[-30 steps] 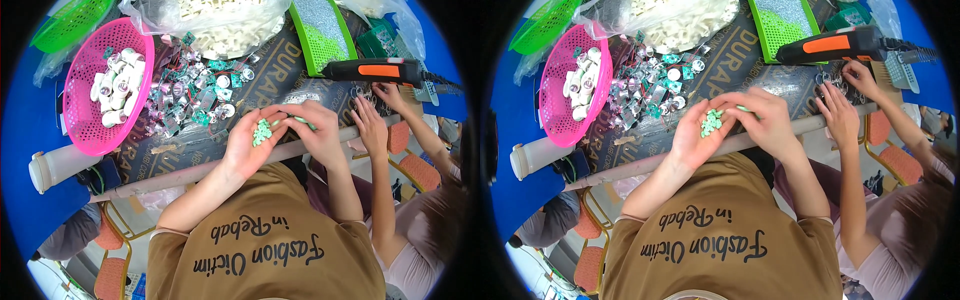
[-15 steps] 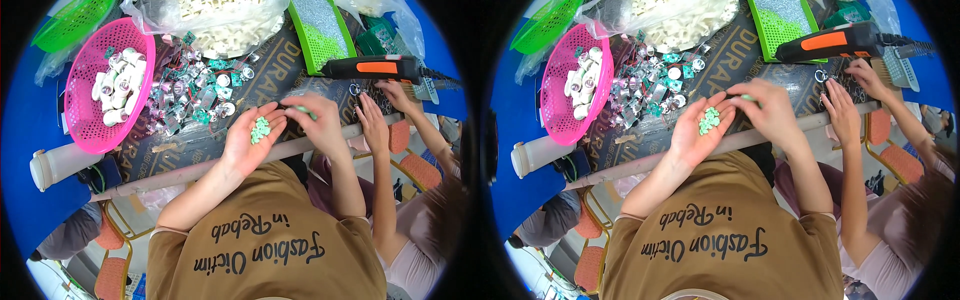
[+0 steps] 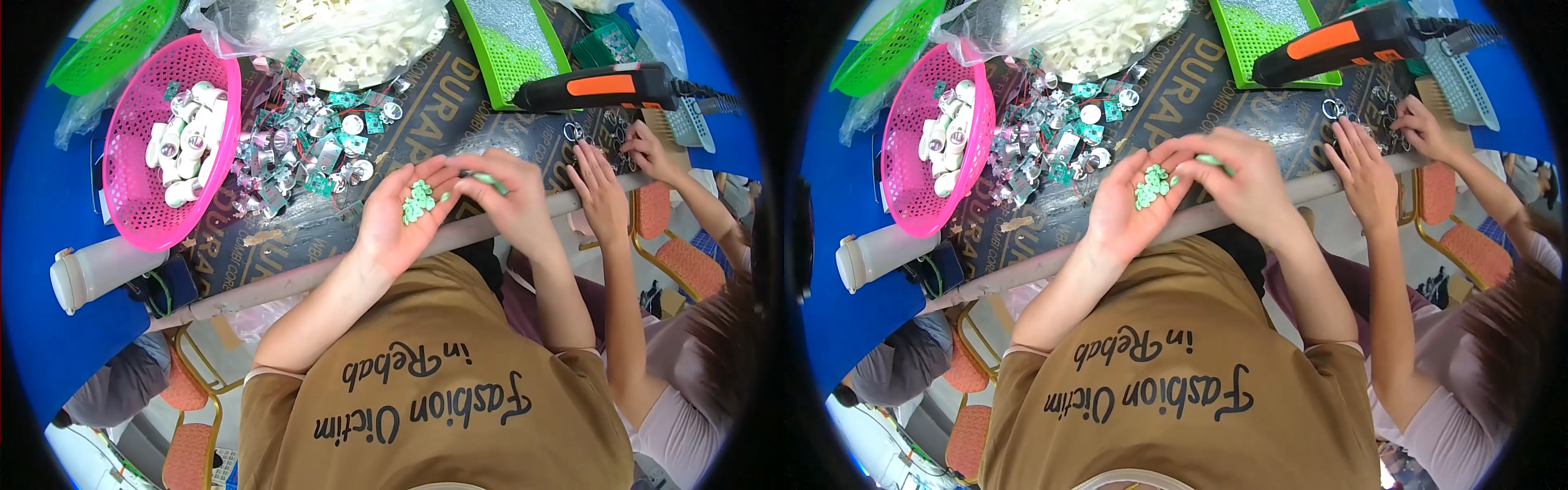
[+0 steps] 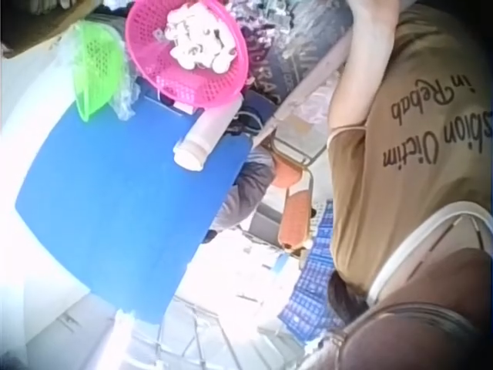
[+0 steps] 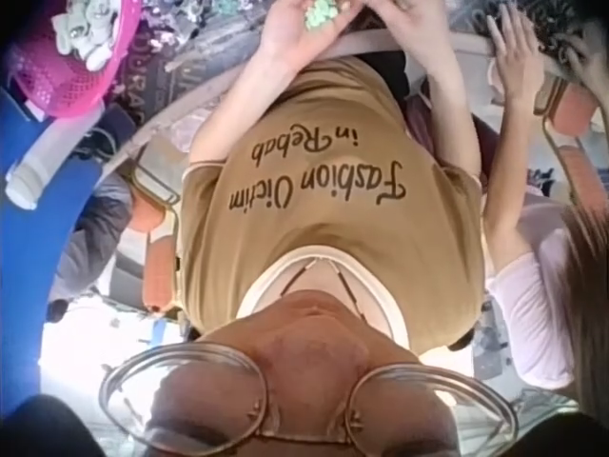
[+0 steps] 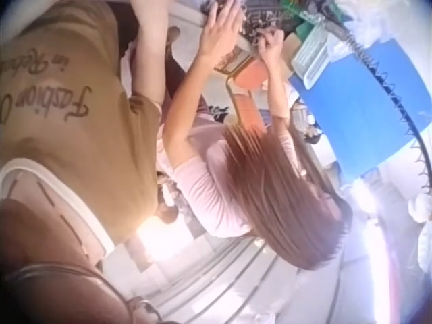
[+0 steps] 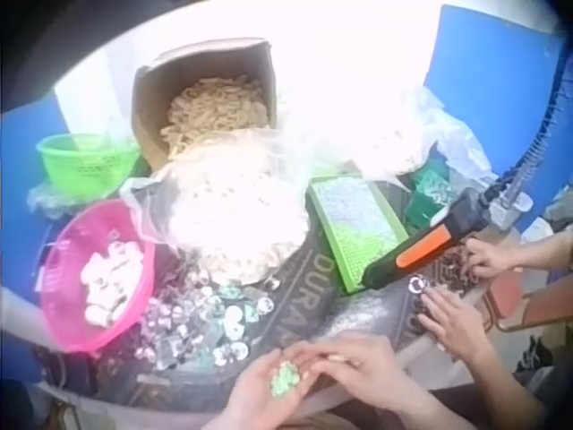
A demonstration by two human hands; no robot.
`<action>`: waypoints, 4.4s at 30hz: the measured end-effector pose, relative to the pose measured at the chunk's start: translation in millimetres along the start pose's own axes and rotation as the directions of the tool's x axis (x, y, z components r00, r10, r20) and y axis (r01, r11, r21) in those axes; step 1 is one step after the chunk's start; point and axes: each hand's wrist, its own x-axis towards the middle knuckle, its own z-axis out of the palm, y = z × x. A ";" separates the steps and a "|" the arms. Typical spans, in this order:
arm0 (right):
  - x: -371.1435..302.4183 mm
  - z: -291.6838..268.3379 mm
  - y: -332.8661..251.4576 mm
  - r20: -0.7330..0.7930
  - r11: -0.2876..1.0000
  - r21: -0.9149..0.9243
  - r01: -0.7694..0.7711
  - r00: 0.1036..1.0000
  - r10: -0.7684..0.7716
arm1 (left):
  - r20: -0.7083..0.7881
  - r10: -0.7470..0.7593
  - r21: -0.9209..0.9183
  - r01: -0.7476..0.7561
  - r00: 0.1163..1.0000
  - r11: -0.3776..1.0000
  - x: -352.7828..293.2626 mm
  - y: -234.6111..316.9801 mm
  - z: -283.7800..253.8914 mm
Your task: Assembling small plastic components for toys using a glue gun.
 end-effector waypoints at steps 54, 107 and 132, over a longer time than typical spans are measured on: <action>-24.4 -21.0 79.8 -0.437 0.915 -0.402 -0.040 0.886 -0.154 | 0.183 0.032 -0.159 0.062 0.983 -0.985 367.3 186.6 297.6; 10.0 -4.1 6.4 -0.298 0.928 0.225 0.298 0.927 -0.226 | 0.150 -0.086 0.989 -0.148 0.985 0.031 -97.6 73.8 23.8; -33.5 27.4 55.7 -0.588 0.996 0.084 0.001 0.807 0.049 | 0.257 -0.212 0.899 -0.314 0.943 -0.305 -38.7 37.5 2.6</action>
